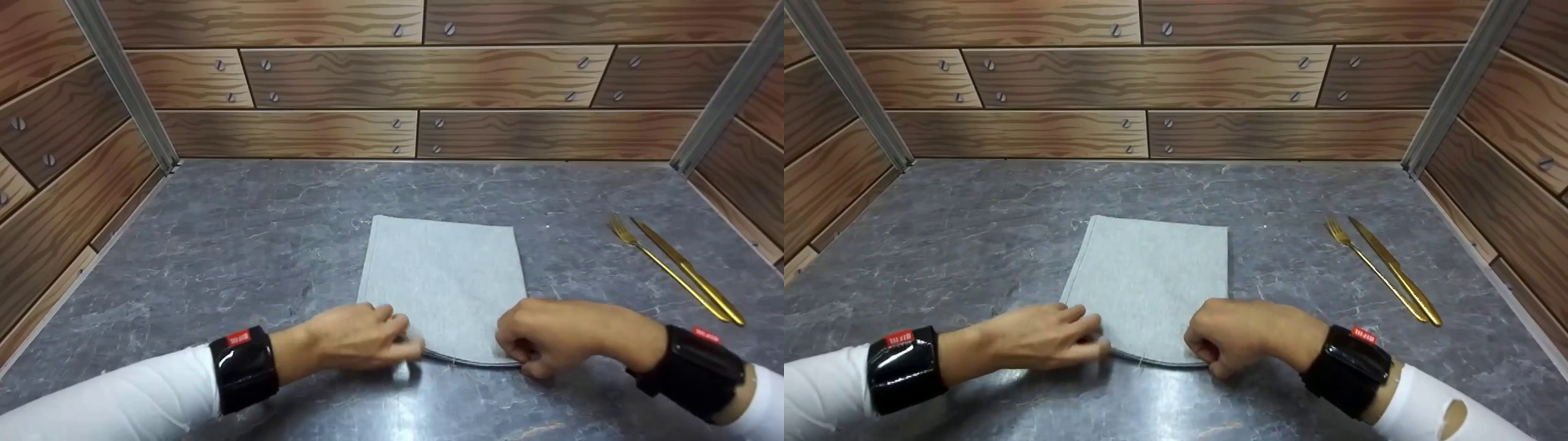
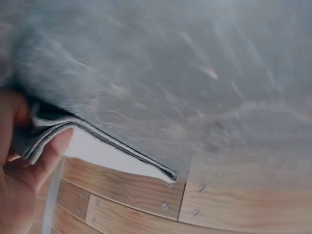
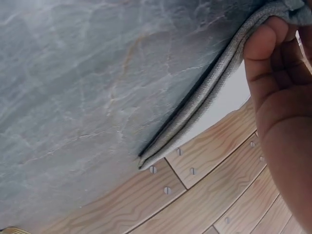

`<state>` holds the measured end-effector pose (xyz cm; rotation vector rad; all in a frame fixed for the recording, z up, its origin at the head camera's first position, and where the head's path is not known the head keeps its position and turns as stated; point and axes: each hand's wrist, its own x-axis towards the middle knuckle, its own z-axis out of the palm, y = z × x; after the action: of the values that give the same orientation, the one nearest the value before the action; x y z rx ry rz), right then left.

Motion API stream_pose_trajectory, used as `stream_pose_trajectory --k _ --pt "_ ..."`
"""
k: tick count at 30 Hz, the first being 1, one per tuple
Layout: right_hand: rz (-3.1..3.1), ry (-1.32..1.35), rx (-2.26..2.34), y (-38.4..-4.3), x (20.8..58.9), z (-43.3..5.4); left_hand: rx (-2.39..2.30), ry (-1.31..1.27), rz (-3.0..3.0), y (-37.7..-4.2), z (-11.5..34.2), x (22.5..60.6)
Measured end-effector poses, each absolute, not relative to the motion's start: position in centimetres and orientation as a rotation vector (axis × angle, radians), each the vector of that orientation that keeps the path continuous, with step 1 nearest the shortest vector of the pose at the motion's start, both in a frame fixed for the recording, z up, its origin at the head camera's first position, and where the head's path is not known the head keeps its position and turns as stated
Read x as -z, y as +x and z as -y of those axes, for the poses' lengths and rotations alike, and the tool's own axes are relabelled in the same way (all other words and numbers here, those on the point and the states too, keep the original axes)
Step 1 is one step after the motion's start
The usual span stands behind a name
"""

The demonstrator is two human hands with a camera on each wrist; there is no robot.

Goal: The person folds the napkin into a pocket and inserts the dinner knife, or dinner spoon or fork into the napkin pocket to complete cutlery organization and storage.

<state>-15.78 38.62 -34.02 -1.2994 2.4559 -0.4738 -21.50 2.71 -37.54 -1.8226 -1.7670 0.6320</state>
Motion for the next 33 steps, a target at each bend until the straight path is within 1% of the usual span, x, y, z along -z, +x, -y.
stream_pose_trajectory --k 3,6,12,13,14,19,20,24,27,31,33 --pt "-2.499 -1.377 0.457 -15.4 34.5 -38.6 -0.632 -1.861 1.624 -21.8 -2.6 37.7" --pt "-2.540 -1.443 0.451 -15.4 34.7 -38.9 -0.484 -1.909 1.694 -22.3 -2.3 37.3" --pt "-2.657 -1.441 0.454 -15.3 34.2 -40.0 0.101 -1.950 2.103 -23.5 -2.5 37.4" --pt "-2.685 -1.436 0.438 -15.2 34.1 -40.2 0.183 -1.945 2.131 -24.3 -2.6 38.4" --pt "-2.710 -1.449 0.408 -15.1 34.0 -40.3 0.276 -1.944 2.169 -24.5 -2.7 38.4" --pt "-2.734 -1.658 0.270 -14.5 34.0 -40.3 0.711 -1.902 2.313 -25.8 -2.9 38.2" --pt "-2.730 -1.713 0.253 -14.4 34.0 -40.3 0.801 -1.884 2.326 -25.5 -2.9 37.3" --pt "-2.716 -1.776 0.218 -13.7 34.0 -40.4 1.013 -1.800 2.278 -27.0 -3.0 38.5" --pt "-2.735 -1.748 0.139 -13.1 34.1 -40.4 1.122 -1.676 2.287 -29.5 -3.3 41.7" --pt "-2.802 -1.729 0.092 -13.3 34.4 -40.5 1.216 -1.427 2.416 -32.1 -3.7 45.1" --pt "-2.818 -1.720 0.166 -13.8 34.6 -40.8 1.267 -1.310 2.501 -32.5 -3.9 45.6"
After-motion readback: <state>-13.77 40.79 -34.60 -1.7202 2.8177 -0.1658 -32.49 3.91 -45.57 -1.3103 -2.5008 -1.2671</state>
